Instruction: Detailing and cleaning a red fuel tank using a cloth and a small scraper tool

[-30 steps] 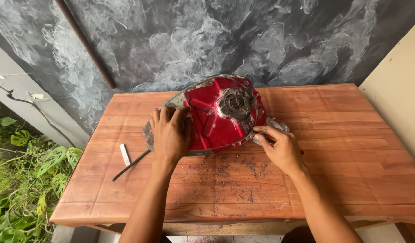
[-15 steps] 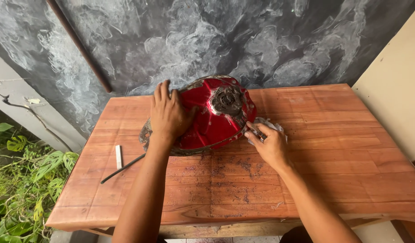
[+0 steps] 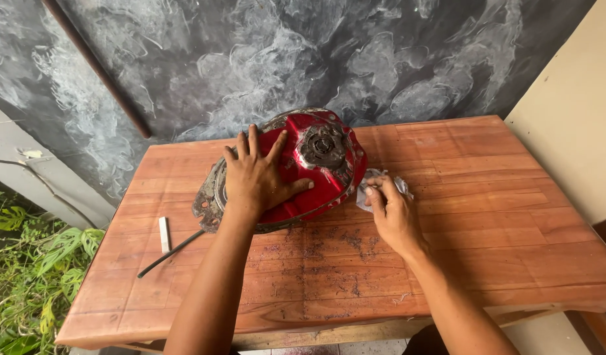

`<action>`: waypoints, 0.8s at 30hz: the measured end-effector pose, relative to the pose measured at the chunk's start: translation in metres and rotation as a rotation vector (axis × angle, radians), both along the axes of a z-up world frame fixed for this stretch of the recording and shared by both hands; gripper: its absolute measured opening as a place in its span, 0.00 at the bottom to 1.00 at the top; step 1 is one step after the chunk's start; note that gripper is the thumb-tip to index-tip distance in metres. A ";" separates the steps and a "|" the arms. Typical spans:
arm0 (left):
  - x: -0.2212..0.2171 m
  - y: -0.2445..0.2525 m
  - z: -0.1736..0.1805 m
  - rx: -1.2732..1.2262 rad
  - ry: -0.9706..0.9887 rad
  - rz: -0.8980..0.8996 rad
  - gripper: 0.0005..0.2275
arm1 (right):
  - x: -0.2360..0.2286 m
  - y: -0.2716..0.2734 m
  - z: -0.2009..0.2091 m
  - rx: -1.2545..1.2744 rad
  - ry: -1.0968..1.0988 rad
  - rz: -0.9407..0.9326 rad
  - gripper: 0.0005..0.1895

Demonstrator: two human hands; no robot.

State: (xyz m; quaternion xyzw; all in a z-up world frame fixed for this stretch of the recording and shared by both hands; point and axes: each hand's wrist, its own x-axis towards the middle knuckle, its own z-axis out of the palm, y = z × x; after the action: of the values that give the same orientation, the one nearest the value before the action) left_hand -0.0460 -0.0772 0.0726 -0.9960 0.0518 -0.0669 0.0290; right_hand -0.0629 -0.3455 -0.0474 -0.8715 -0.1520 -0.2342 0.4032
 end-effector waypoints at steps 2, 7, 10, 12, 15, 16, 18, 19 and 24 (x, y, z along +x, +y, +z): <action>0.001 0.001 -0.003 -0.019 -0.010 -0.008 0.52 | -0.002 0.005 -0.002 -0.050 0.012 -0.014 0.08; 0.008 0.004 -0.009 -0.061 -0.012 -0.011 0.53 | -0.017 0.021 0.010 -0.077 0.130 -0.011 0.08; 0.009 0.004 -0.012 -0.116 -0.022 -0.037 0.53 | -0.022 0.030 0.024 -0.067 0.204 -0.022 0.08; 0.010 0.005 -0.016 -0.130 -0.038 -0.064 0.53 | -0.024 0.032 0.030 -0.040 0.174 -0.071 0.08; 0.009 0.006 -0.016 -0.140 -0.060 -0.070 0.53 | -0.014 0.028 0.020 -0.028 0.167 -0.089 0.08; 0.010 0.006 -0.018 -0.141 -0.059 -0.069 0.53 | -0.014 0.030 0.017 -0.029 0.168 -0.089 0.08; 0.012 0.006 -0.019 -0.133 -0.073 -0.075 0.54 | -0.014 0.032 0.011 -0.038 0.175 -0.105 0.08; 0.013 0.007 -0.020 -0.133 -0.074 -0.077 0.54 | -0.015 0.034 0.015 -0.038 0.174 -0.107 0.08; 0.015 0.006 -0.021 -0.161 -0.084 -0.073 0.54 | -0.035 0.045 0.029 -0.045 0.256 -0.055 0.09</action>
State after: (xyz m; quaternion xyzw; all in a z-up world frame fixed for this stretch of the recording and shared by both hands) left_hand -0.0309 -0.0707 0.0514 -0.9889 0.0812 -0.1137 -0.0514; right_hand -0.0975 -0.3000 -0.0180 -0.9069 -0.0806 -0.1288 0.3930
